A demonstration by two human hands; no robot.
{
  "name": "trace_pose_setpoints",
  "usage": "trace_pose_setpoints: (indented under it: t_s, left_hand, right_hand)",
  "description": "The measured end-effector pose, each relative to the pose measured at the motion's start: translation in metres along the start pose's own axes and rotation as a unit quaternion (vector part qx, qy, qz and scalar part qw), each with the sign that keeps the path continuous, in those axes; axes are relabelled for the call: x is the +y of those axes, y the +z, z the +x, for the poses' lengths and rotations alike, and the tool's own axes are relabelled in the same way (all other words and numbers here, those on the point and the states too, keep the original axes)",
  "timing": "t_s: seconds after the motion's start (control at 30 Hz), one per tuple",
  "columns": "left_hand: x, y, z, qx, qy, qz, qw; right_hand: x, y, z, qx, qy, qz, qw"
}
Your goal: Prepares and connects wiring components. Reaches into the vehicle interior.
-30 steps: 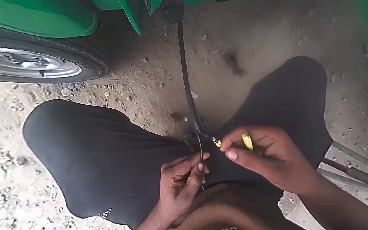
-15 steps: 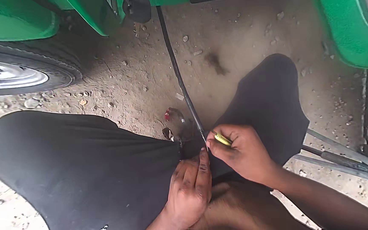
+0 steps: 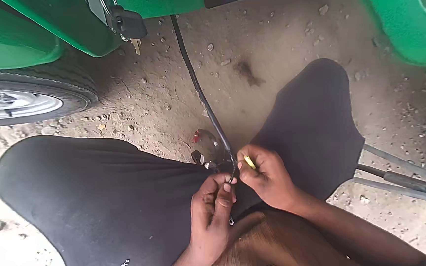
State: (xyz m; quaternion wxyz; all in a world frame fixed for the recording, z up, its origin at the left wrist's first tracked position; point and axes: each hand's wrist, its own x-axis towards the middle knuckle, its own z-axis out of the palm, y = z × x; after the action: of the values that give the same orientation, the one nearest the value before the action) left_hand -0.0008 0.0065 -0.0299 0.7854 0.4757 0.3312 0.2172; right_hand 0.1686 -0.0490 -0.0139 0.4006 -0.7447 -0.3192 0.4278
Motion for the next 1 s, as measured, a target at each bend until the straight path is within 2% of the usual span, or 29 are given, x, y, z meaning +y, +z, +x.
trace_pose_setpoints:
  t_s: [0.1,0.23,0.33,0.43,0.6,0.7,0.77,0.83,0.9,1.0]
  left_hand:
    - [-0.005,-0.002,0.002,-0.028,-0.039,-0.178,0.983]
    - [-0.009,-0.006,0.002,-0.051,-0.098,-0.360,0.926]
    - [-0.011,-0.007,0.001,-0.039,-0.056,-0.323,0.944]
    - [-0.012,-0.006,0.000,-0.029,-0.006,-0.255,0.967]
    - [-0.013,-0.005,-0.003,-0.014,0.044,-0.175,0.983]
    - [-0.012,-0.006,-0.005,-0.014,0.046,-0.180,0.983]
    - [-0.009,-0.007,-0.005,-0.020,-0.002,-0.298,0.954]
    - [-0.002,-0.008,-0.004,-0.038,-0.052,-0.481,0.874]
    - [0.012,-0.009,-0.007,-0.068,-0.032,-0.579,0.812]
    - [0.018,-0.005,-0.005,-0.092,-0.020,-0.591,0.801]
  right_hand:
    - [0.004,0.004,-0.003,0.019,-0.022,0.004,1.000]
    - [0.005,0.009,-0.002,0.023,-0.018,0.021,0.999]
    - [0.005,0.007,0.001,-0.001,-0.011,0.128,0.992]
    - [0.000,0.002,0.001,-0.036,0.025,0.260,0.965]
    - [-0.012,0.006,0.006,-0.059,0.075,0.311,0.945]
    - [-0.014,0.012,0.009,-0.058,0.097,0.340,0.934]
    - [-0.010,0.017,0.006,-0.045,0.104,0.355,0.928]
    - [0.000,0.024,0.004,-0.006,0.110,0.326,0.939]
    - [0.019,0.034,-0.002,0.039,0.126,0.259,0.957]
    - [0.023,0.036,-0.004,0.083,0.051,0.212,0.972]
